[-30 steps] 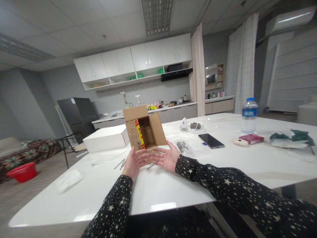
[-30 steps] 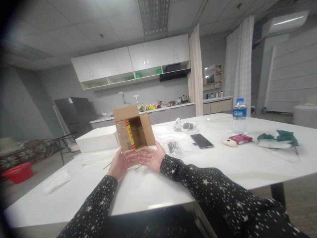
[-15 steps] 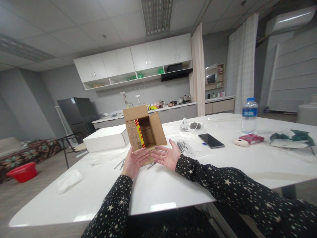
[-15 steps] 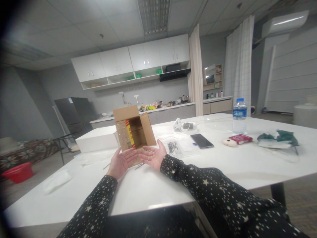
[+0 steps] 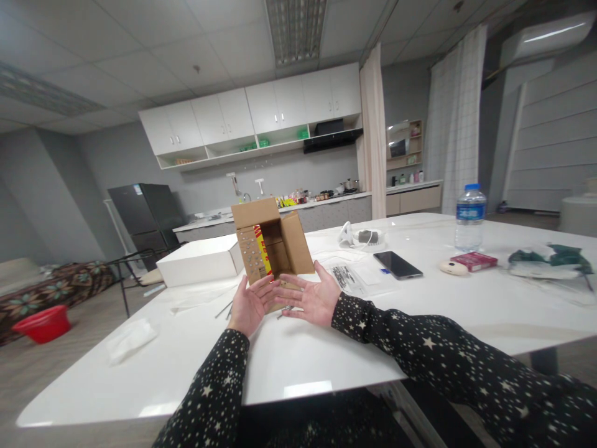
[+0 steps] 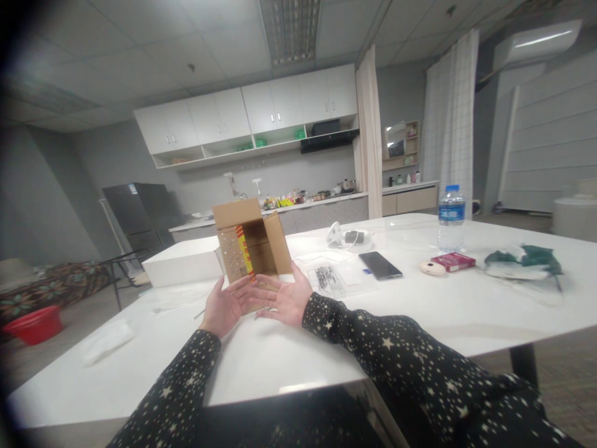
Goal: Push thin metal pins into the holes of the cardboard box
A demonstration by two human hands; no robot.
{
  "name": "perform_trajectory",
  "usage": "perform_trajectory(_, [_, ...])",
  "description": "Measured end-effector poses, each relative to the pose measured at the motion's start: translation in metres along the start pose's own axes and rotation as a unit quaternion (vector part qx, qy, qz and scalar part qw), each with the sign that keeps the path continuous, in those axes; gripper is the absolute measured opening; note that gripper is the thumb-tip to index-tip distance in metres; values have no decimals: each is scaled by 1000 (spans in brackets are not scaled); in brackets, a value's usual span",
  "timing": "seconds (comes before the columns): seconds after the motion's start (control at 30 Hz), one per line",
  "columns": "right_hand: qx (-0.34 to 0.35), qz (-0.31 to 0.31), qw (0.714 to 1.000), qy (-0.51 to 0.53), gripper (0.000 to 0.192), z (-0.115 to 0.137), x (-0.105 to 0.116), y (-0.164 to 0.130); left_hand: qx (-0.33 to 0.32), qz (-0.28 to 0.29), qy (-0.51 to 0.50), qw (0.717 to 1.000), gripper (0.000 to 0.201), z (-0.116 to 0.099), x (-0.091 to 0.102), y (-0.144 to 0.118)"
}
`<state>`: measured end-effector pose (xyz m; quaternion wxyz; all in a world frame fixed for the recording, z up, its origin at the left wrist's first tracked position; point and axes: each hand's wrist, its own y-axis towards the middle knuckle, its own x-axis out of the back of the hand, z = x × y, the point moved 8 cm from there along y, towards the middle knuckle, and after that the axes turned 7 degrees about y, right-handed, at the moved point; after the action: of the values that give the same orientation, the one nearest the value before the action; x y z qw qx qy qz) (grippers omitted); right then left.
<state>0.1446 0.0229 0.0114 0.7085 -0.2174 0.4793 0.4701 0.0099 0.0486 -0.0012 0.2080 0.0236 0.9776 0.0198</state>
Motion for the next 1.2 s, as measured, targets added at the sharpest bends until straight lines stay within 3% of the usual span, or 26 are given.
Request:
perform_trajectory(0.53, [6,-12,1000,-10,82,3,6,2,5,32,-52,998,63,-2,0,-2])
perform_trajectory(0.9, [19,-26,999,-23,84,5,9,3,12,-5,-52,999,63,-2,5,-3])
perform_trajectory(1.07, [29,-51,997,-51,85,7,12,2,6,-28,-13,1000,37,-1,6,-1])
perform_trajectory(1.2, [20,-44,996,-69,85,5,13,1,-25,-7,49,998,20,0,1,0])
